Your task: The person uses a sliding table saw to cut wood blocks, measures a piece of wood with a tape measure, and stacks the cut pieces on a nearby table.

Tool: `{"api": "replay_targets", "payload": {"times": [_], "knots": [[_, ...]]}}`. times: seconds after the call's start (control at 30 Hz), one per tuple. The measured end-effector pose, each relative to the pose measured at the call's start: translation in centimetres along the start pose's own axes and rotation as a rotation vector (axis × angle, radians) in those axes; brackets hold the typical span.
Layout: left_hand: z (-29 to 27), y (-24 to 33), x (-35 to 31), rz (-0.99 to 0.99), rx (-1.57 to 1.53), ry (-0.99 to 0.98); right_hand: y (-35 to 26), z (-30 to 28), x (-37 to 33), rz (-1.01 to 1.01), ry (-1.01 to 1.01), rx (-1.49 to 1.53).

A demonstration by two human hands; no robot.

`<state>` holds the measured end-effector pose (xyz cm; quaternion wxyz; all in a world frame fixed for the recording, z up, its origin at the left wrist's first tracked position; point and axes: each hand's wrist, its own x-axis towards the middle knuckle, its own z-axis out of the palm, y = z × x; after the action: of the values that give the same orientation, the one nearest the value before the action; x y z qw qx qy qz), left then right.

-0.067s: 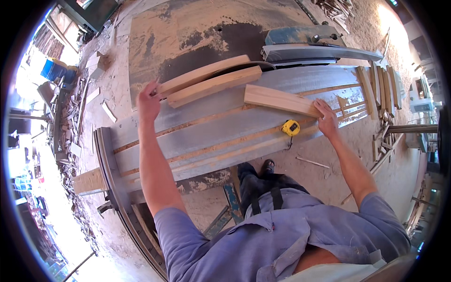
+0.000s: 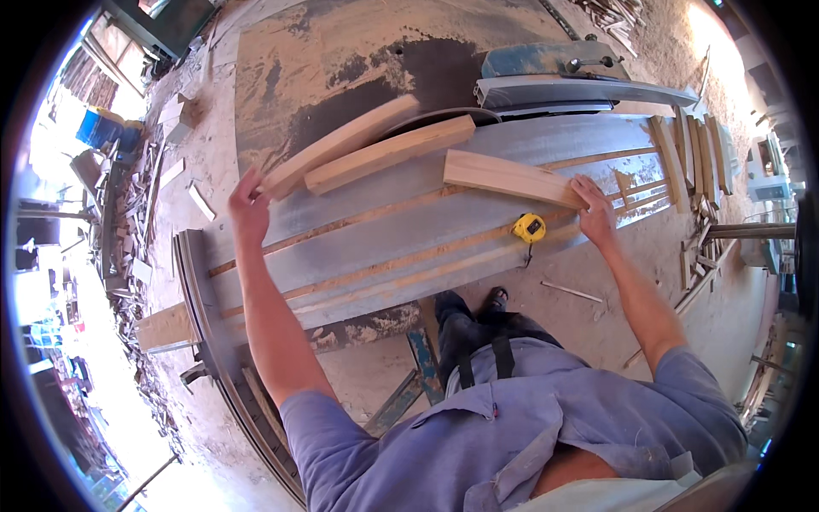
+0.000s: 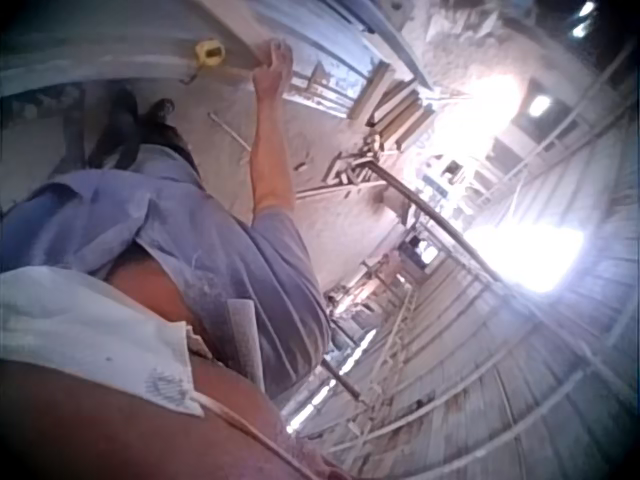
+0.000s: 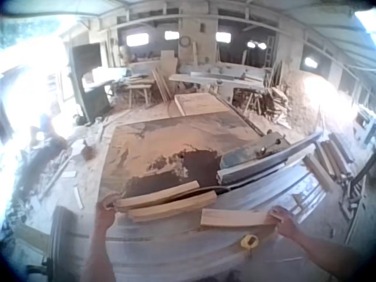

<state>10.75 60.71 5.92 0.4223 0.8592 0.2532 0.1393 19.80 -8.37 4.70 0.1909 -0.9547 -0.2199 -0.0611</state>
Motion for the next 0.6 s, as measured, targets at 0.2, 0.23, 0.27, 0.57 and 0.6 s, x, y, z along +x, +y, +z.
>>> {"api": "replay_targets", "payload": {"times": [0.2, 0.23, 0.27, 0.57, 0.6], "knots": [[-8.1, -5.7, -8.7, -0.227, -0.068, -0.102, 1.0, 0.3, -0.3, 0.005, 0.015, -0.007], [-8.8, -5.7, -10.2, -0.236, 0.171, -0.182, 1.1, 0.4, -0.4, 0.011, 0.017, -0.005], [-9.3, -5.5, -11.6, -0.243, 0.41, -0.259, 1.0, 0.4, -0.4, 0.015, 0.018, -0.002], [7.5, 8.3, -9.8, 0.371, 0.383, 0.003, 0.8, 0.1, 0.1, -0.012, 0.006, 0.036], [8.3, 8.5, -9.4, 0.376, 0.429, -0.001, 0.9, 0.0, 0.1, -0.005, -0.002, 0.033]]}}
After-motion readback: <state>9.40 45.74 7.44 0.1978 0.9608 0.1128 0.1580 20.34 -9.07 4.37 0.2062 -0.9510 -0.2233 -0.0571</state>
